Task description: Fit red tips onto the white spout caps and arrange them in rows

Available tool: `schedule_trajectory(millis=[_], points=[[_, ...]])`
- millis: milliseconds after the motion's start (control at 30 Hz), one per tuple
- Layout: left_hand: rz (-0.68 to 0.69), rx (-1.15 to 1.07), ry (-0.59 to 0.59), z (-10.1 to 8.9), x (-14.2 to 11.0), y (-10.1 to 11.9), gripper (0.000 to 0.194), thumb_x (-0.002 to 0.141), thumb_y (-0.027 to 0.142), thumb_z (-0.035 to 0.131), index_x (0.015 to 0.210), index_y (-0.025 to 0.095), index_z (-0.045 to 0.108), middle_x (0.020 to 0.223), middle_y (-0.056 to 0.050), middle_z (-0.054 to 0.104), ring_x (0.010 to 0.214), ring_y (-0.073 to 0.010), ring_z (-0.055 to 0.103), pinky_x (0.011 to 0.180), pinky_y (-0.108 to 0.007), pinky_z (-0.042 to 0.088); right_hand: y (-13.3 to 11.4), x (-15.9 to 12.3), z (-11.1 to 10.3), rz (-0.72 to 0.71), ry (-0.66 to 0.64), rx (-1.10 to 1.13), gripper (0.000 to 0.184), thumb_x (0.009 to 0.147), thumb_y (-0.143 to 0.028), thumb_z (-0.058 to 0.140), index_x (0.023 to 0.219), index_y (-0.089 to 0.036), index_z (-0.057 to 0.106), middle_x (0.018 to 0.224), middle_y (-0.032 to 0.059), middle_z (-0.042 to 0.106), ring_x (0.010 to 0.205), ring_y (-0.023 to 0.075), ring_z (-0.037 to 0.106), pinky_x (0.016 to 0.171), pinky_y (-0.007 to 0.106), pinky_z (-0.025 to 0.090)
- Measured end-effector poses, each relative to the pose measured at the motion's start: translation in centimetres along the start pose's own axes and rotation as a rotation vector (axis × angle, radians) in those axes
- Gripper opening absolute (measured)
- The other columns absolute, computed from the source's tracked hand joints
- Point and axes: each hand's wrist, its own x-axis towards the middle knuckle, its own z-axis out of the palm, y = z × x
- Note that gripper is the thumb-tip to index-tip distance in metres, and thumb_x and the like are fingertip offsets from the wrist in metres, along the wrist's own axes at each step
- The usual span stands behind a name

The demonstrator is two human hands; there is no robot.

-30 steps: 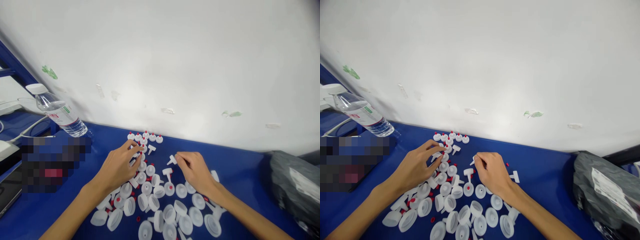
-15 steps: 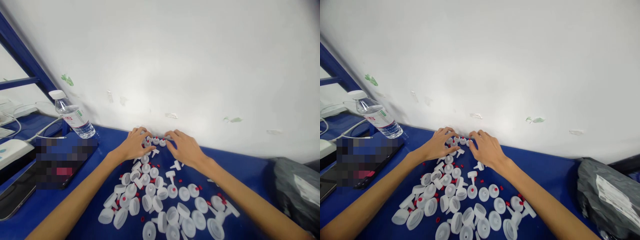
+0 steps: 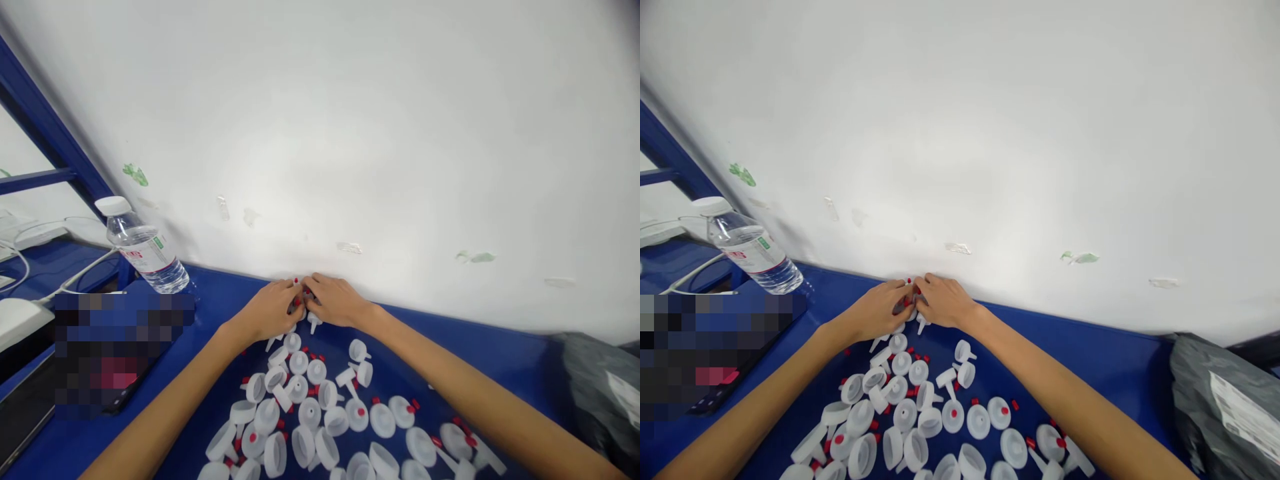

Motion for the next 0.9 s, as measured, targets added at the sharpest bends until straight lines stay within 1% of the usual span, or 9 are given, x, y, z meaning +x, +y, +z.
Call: schedule_trajectory(millis=[67, 133, 233, 367, 433, 567, 667, 800, 900], points=[[-0.017, 0.002, -0.027, -0.2, -0.2, -0.2, 0.015, 0.097, 0.029, 0.048, 0.093, 0.020, 0.060, 0.092, -0.007, 0.068, 0.082, -0.0232, 0.064, 0.072, -0.033, 0.045, 0.1, -0.1, 0.2, -0.010, 0.005, 0.049, 0.019, 0.101, -0.026, 0.043, 0.112, -0.018, 0.056, 0.109, 0.0103, 0.065, 0.096, 0.0230, 0.064, 0.084, 0.034, 0.044], [-0.043, -0.008, -0.051, -0.2, -0.5, -0.5, 0.022, 0.099, 0.035, 0.048, 0.085, 0.021, 0.059, 0.084, -0.005, 0.069, 0.075, -0.0220, 0.064, 0.065, -0.031, 0.040, 0.1, -0.5, 0.4, -0.018, 0.015, 0.106, 0.017, 0.102, -0.024, 0.042, 0.111, -0.019, 0.055, 0.106, 0.0086, 0.065, 0.094, 0.0202, 0.063, 0.084, 0.032, 0.043], [-0.071, -0.027, -0.070, 0.0, -0.7, -1.0, 0.031, 0.100, 0.043, 0.048, 0.081, 0.021, 0.060, 0.074, -0.004, 0.068, 0.067, -0.0207, 0.062, 0.059, -0.029, 0.032, 0.2, -1.6, 0.4, -0.024, 0.026, 0.188, 0.013, 0.100, -0.025, 0.049, 0.110, -0.019, 0.055, 0.094, 0.0039, 0.065, 0.082, 0.0166, 0.060, 0.075, 0.028, 0.043], [-0.077, -0.060, -0.072, 0.0, -0.6, -1.4, 0.039, 0.101, 0.047, 0.049, 0.075, 0.021, 0.060, 0.064, -0.002, 0.064, 0.055, -0.0166, 0.053, 0.055, -0.029, 0.025, -0.2, -3.5, 0.3, -0.049, 0.005, 0.272, 0.008, 0.098, -0.027, 0.054, 0.102, -0.020, 0.057, 0.076, -0.0032, 0.059, 0.066, 0.0121, 0.054, 0.061, 0.023, 0.038], [-0.083, -0.067, -0.062, -0.1, -0.5, -1.4, 0.043, 0.101, 0.048, 0.048, 0.070, 0.020, 0.060, 0.061, -0.001, 0.062, 0.052, -0.0149, 0.048, 0.055, -0.030, 0.024, -0.5, -4.5, 0.3, -0.064, 0.001, 0.312, 0.007, 0.097, -0.027, 0.057, 0.096, -0.020, 0.058, 0.075, -0.0038, 0.058, 0.065, 0.0111, 0.053, 0.060, 0.022, 0.037], [-0.081, -0.050, -0.053, -0.3, -0.4, -1.1, 0.052, 0.103, 0.049, 0.043, 0.065, 0.019, 0.060, 0.056, -0.002, 0.060, 0.049, -0.0140, 0.045, 0.055, -0.030, 0.023, -1.0, -6.0, 0.1, -0.101, -0.016, 0.369, 0.015, 0.096, -0.031, 0.062, 0.087, -0.020, 0.059, 0.076, -0.0035, 0.058, 0.063, 0.0104, 0.050, 0.057, 0.022, 0.034], [-0.094, -0.018, -0.049, -0.5, -0.4, -0.8, 0.055, 0.104, 0.051, 0.041, 0.065, 0.019, 0.063, 0.057, -0.004, 0.061, 0.050, -0.0155, 0.049, 0.056, -0.031, 0.023, -1.4, -6.9, -0.1, -0.152, -0.033, 0.344, 0.019, 0.097, -0.037, 0.063, 0.087, -0.020, 0.061, 0.075, -0.0039, 0.059, 0.060, 0.0096, 0.047, 0.055, 0.022, 0.031], [-0.119, 0.007, -0.056, -0.4, -0.5, -0.6, 0.050, 0.104, 0.049, 0.042, 0.076, 0.018, 0.070, 0.066, -0.006, 0.068, 0.057, -0.0188, 0.059, 0.057, -0.030, 0.026, -2.2, -7.9, 0.0, -0.202, 0.014, 0.240, 0.025, 0.095, -0.044, 0.064, 0.086, -0.021, 0.059, 0.069, -0.0055, 0.058, 0.054, 0.0088, 0.042, 0.053, 0.023, 0.025], [-0.133, 0.006, -0.056, -0.2, -0.5, -0.8, 0.047, 0.104, 0.046, 0.041, 0.082, 0.019, 0.073, 0.076, -0.008, 0.074, 0.064, -0.0202, 0.064, 0.059, -0.029, 0.030, -3.2, -8.5, 0.3, -0.198, 0.032, 0.072, 0.023, 0.096, -0.037, 0.061, 0.081, -0.021, 0.059, 0.065, -0.0054, 0.058, 0.049, 0.0086, 0.038, 0.050, 0.025, 0.018]])
